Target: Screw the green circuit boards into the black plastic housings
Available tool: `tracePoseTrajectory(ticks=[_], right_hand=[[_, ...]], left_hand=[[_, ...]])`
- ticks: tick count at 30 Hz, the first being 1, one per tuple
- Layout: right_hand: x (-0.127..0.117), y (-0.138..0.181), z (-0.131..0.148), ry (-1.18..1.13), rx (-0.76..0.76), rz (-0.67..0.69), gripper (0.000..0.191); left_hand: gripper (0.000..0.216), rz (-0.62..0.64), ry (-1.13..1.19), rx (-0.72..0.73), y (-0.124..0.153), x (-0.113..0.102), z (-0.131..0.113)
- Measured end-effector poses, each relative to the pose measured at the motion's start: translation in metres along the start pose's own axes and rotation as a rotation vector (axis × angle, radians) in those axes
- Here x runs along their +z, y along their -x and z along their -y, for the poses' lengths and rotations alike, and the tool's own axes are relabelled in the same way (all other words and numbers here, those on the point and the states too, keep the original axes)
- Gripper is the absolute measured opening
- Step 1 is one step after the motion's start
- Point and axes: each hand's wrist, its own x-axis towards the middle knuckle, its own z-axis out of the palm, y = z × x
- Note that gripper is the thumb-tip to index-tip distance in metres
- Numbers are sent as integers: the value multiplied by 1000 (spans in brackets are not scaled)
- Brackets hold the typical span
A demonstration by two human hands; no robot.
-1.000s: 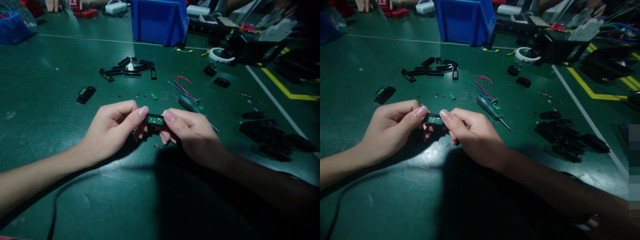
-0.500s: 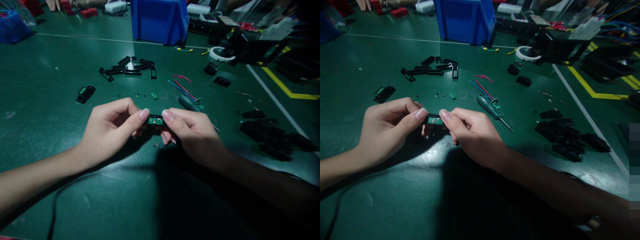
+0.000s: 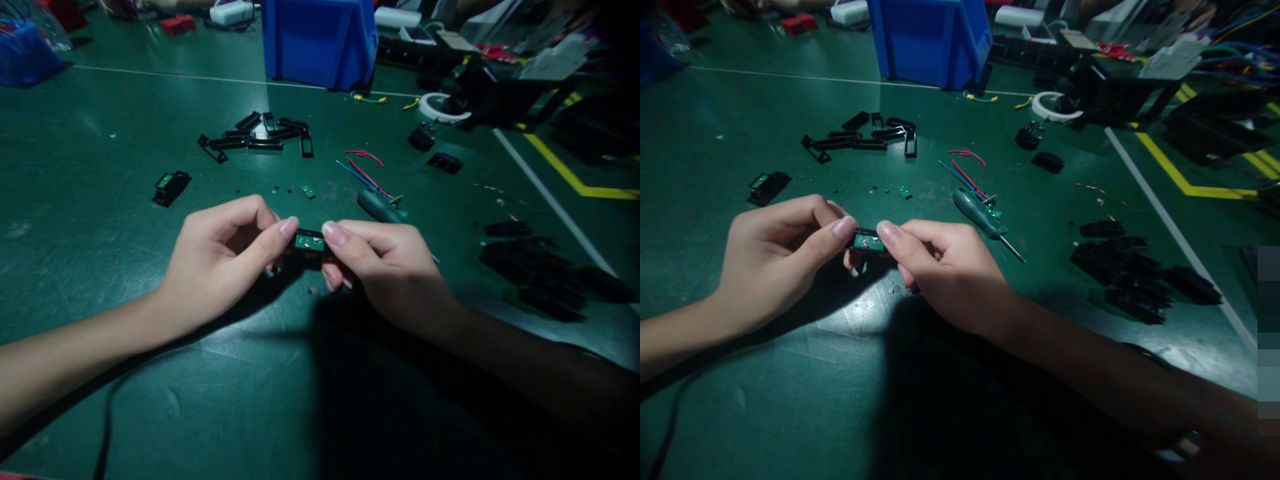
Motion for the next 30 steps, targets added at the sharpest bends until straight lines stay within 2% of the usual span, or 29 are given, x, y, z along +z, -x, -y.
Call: tracePoseTrajectory(ticks=[9,19,30], right_hand=[[-1,0,3,-37,19,4,47],[-5,1,4,-132,80,66,25],[0,0,6,-65,70,-14,30]], left_hand=[[33,-35,-32,53,1,1,0],[30,7,-38,31,-1,-1,-3],[31,10,-17,18,2,-1,-3]])
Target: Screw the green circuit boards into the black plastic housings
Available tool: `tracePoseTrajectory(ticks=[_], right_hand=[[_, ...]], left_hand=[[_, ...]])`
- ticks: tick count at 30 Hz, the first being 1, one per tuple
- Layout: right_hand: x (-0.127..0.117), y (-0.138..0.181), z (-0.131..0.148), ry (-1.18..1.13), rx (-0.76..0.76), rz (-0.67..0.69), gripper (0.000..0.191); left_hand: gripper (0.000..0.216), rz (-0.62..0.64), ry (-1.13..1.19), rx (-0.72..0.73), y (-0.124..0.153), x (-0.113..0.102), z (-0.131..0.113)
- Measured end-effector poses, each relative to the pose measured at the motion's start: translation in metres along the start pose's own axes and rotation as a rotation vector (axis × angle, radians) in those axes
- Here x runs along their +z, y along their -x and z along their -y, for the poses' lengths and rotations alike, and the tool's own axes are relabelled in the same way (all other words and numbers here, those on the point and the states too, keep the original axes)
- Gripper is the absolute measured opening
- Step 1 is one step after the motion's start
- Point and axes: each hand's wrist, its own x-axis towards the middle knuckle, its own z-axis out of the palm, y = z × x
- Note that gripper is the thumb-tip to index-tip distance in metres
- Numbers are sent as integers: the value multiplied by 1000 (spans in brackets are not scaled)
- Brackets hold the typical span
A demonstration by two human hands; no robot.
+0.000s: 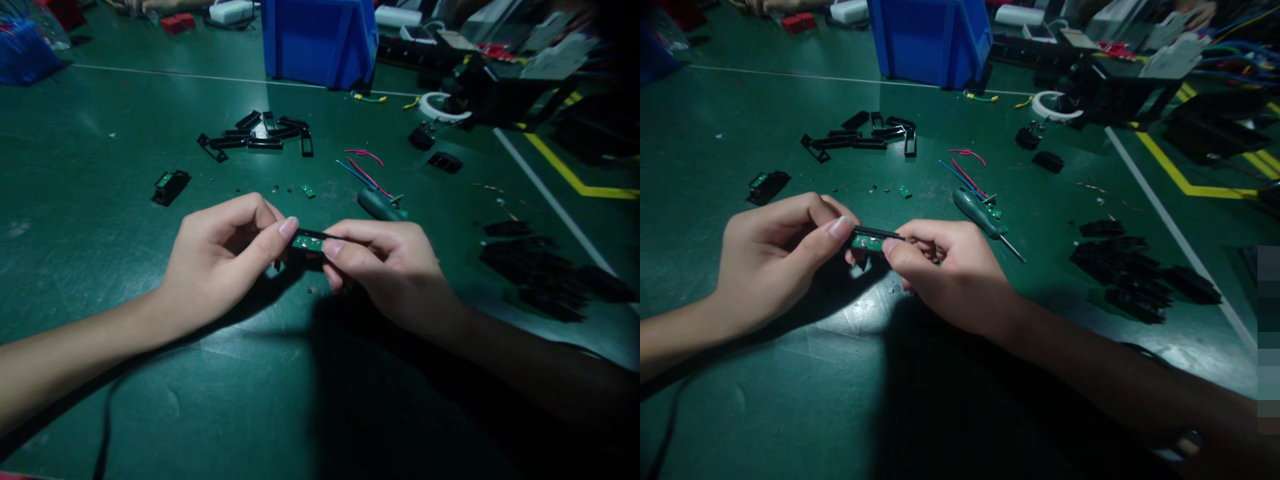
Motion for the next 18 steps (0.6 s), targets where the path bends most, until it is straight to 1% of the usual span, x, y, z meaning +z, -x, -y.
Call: tracePoseTrajectory(ticks=[4,8,11,15,18], right_hand=[[-1,0,1,19,3,5,34],[-3,-1,0,23,-4,41,36],[-4,-1,-1,12,-16,65,38],[-5,1,-2,-16,-17,84,37],[-5,1,-3,-31,-12,69,35]], left_hand=[[33,4,7,-10,0,0,0],[33,14,31,-14,0,-1,0],[35,-2,65,-13,-1,-1,1],[36,4,107,-18,-2,-2,3],[36,-7,100,-19,-2,-2,2]])
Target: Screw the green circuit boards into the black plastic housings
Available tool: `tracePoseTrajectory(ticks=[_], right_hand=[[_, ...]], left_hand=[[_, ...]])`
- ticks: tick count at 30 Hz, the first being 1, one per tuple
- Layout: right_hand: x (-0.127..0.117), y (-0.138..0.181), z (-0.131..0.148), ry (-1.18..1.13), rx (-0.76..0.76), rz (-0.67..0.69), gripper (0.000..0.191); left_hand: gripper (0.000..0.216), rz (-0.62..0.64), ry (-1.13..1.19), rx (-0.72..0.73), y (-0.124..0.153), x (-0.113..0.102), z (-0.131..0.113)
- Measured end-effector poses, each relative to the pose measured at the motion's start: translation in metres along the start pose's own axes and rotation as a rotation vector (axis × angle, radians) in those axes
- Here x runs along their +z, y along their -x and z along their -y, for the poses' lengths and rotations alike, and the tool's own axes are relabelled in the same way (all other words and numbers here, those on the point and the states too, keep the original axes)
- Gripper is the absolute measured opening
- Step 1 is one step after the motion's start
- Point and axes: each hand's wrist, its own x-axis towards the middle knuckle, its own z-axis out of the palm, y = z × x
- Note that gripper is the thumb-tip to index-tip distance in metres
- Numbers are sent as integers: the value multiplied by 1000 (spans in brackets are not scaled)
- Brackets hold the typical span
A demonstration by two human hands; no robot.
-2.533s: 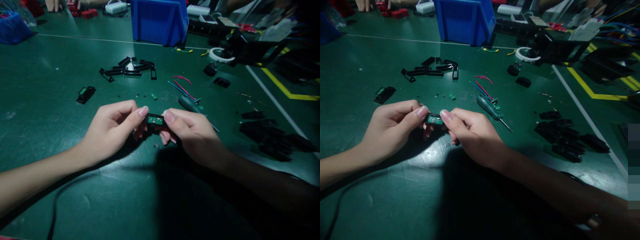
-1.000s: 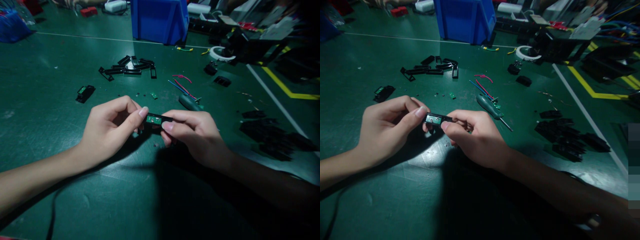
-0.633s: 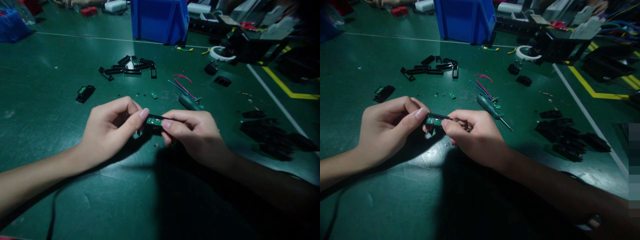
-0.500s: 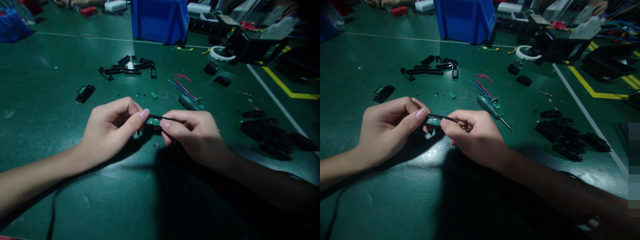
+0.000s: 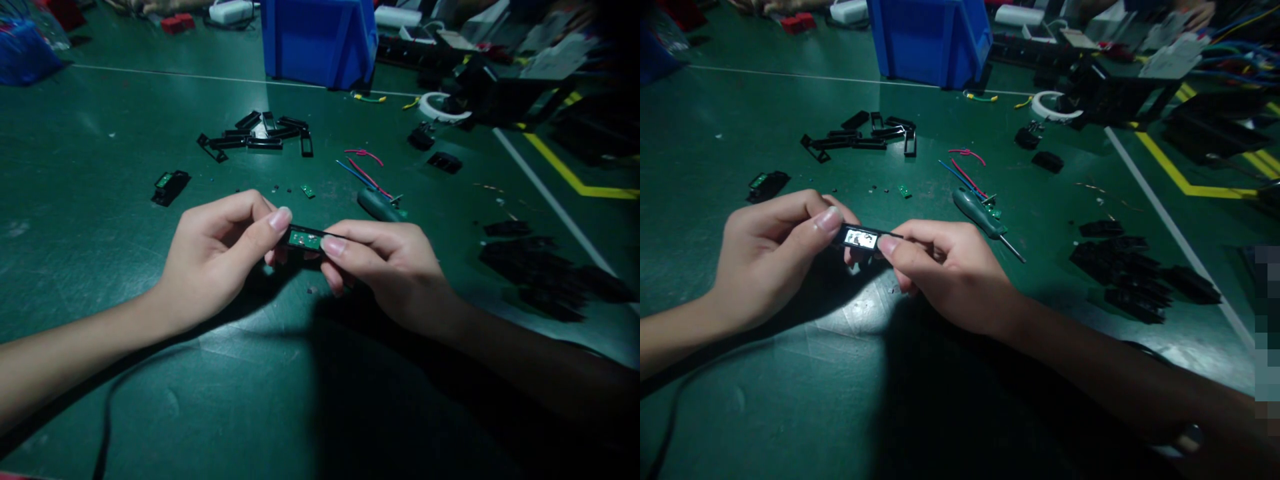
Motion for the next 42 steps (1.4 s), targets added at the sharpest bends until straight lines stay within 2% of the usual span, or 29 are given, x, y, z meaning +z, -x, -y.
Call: tracePoseTrajectory(ticks=[9,19,32,42], right_hand=[[2,-2,-1,-18,15,-33,28],[6,-4,-6,-68,24,-66,17],[7,-6,-5,-109,42,-64,16],[4,-5,-7,-148,-23,-30,22]], left_hand=[[35,-6,-53,4,1,1,0],[27,-25,-24,-78,2,2,2],[23,9,-18,-53,1,1,3],[26,-29,138,-148,-2,1,3]])
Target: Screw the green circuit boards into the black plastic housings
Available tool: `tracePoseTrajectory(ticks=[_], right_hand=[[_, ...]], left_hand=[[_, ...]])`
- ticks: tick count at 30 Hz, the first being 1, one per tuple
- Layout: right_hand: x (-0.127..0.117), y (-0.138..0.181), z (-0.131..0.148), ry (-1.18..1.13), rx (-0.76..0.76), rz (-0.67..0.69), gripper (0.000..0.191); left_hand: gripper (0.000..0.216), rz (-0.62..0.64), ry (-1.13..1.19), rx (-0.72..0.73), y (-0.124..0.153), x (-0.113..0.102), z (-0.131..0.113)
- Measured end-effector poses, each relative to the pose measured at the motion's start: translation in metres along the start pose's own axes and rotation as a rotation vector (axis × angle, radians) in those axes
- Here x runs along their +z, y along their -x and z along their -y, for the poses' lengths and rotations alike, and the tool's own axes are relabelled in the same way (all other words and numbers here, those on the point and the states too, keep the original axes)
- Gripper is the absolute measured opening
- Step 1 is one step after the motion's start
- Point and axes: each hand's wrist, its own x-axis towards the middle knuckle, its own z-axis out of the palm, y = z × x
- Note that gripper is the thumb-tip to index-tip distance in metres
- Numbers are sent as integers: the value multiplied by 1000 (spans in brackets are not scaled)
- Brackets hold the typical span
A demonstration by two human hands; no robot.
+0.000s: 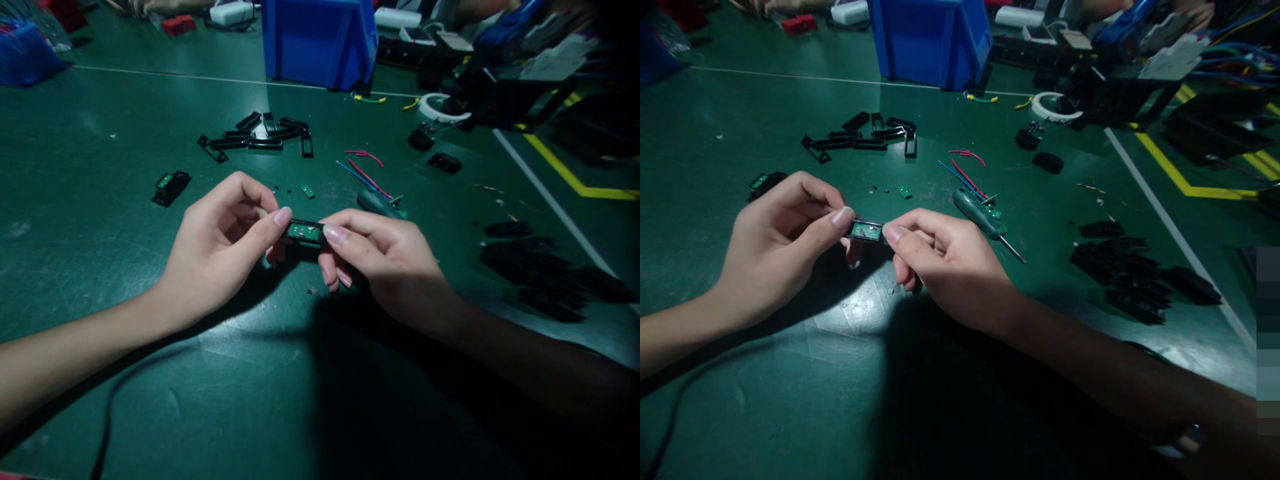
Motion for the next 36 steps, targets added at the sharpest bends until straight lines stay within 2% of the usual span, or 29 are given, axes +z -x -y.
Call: tracePoseTrajectory(ticks=[6,13,20,25,36], right_hand=[[-2,1,-2,-25,-21,18,24],[-4,1,-1,-11,-19,20,28],[-4,1,1,67,-21,58,53],[-4,2,-1,127,-38,51,56],[-4,2,-1,149,-29,54,56]], left_hand=[[22,97,0,-54,-1,0,-1],[45,233,-85,-74,-1,-2,-5],[43,241,-100,-77,0,-3,-4],[43,275,-161,-56,-1,-4,-5],[47,343,-122,-78,1,-5,-4]])
